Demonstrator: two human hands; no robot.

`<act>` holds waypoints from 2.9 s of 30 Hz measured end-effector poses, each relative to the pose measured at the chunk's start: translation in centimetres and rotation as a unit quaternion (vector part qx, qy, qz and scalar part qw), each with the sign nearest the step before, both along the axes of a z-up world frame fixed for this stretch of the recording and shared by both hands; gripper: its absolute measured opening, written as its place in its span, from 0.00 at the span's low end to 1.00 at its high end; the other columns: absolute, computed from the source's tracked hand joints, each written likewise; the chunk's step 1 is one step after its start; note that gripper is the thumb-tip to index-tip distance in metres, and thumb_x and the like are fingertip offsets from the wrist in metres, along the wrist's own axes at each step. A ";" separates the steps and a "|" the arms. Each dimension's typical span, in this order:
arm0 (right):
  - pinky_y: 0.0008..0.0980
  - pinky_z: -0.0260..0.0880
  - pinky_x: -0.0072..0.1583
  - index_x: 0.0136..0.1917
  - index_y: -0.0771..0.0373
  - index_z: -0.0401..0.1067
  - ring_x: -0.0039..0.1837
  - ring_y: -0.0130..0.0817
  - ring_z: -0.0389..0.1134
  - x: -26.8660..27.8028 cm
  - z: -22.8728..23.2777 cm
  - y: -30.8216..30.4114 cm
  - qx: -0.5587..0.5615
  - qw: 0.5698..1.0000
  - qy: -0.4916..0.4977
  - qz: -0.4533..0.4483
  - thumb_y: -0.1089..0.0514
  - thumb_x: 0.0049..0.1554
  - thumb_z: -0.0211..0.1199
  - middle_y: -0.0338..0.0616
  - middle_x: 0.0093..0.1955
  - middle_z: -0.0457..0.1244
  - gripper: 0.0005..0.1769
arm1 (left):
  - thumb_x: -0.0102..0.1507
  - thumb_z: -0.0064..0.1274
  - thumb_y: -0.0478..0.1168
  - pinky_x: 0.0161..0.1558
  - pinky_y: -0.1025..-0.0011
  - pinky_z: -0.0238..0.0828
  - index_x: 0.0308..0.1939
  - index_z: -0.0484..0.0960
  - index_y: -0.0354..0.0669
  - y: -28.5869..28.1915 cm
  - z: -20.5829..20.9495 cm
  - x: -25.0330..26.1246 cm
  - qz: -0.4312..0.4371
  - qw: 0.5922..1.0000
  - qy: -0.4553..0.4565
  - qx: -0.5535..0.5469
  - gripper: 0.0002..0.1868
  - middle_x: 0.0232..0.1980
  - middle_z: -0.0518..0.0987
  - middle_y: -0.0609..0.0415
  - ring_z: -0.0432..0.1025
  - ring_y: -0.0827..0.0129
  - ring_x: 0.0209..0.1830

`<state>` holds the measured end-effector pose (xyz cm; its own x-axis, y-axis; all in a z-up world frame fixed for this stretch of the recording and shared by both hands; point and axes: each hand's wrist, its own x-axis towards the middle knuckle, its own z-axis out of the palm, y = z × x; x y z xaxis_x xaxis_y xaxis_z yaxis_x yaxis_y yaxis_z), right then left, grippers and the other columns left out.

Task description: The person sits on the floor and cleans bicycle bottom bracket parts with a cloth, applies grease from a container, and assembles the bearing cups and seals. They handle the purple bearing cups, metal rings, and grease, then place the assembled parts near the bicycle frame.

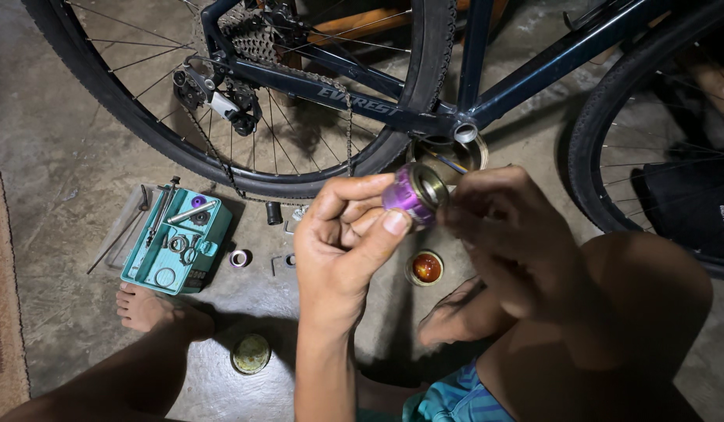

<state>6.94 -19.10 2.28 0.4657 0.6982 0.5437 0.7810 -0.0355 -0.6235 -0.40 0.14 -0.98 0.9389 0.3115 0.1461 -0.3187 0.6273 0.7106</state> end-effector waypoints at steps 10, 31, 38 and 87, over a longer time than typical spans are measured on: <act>0.30 0.68 0.61 0.71 0.59 0.68 0.63 0.35 0.65 -0.1 -0.1 0.1 -0.034 0.995 -0.036 -0.083 0.73 0.60 0.54 0.47 0.66 0.57 0.27 | 0.63 0.61 0.26 0.59 0.71 0.77 0.57 0.76 0.27 0.5 -0.1 -0.6 -0.041 0.998 -0.028 0.024 0.19 0.56 0.81 0.41 0.79 0.66 0.54; 0.34 0.73 0.59 0.65 0.59 0.70 0.61 0.41 0.70 -1.3 1.9 4.5 -0.043 0.996 -0.071 0.013 0.57 0.54 0.74 0.46 0.63 0.64 0.27 | 0.65 0.62 0.36 0.56 0.75 0.73 0.57 0.84 0.32 5.4 -2.1 -1.3 -0.099 0.977 0.022 0.186 0.17 0.52 0.84 0.52 0.77 0.73 0.52; 0.34 0.73 0.52 0.64 0.59 0.70 0.54 0.38 0.71 -2.6 2.0 8.0 -0.098 0.994 -0.050 0.010 0.55 0.48 0.77 0.44 0.54 0.65 0.32 | 0.68 0.57 0.39 0.54 0.73 0.75 0.54 0.85 0.34 9.6 -4.3 -2.9 -0.015 0.981 0.064 0.185 0.14 0.49 0.86 0.51 0.79 0.70 0.51; 0.51 0.66 0.55 0.58 0.60 0.72 0.57 0.52 0.65 -4.9 -33.4 28.3 -0.275 0.960 -0.048 0.026 0.52 0.57 0.65 0.51 0.53 0.63 0.17 | 0.54 0.66 0.34 0.39 0.72 0.76 0.46 0.78 0.35 20.3 -49.8 -2.2 0.375 0.747 0.549 0.005 0.19 0.39 0.81 0.53 0.76 0.68 0.36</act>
<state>2.02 9.24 -31.12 0.3884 0.9131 0.1244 0.8435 -0.2979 -0.4469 -2.59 20.39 -50.82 0.0570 0.8139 -0.5781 0.1993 0.5581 0.8055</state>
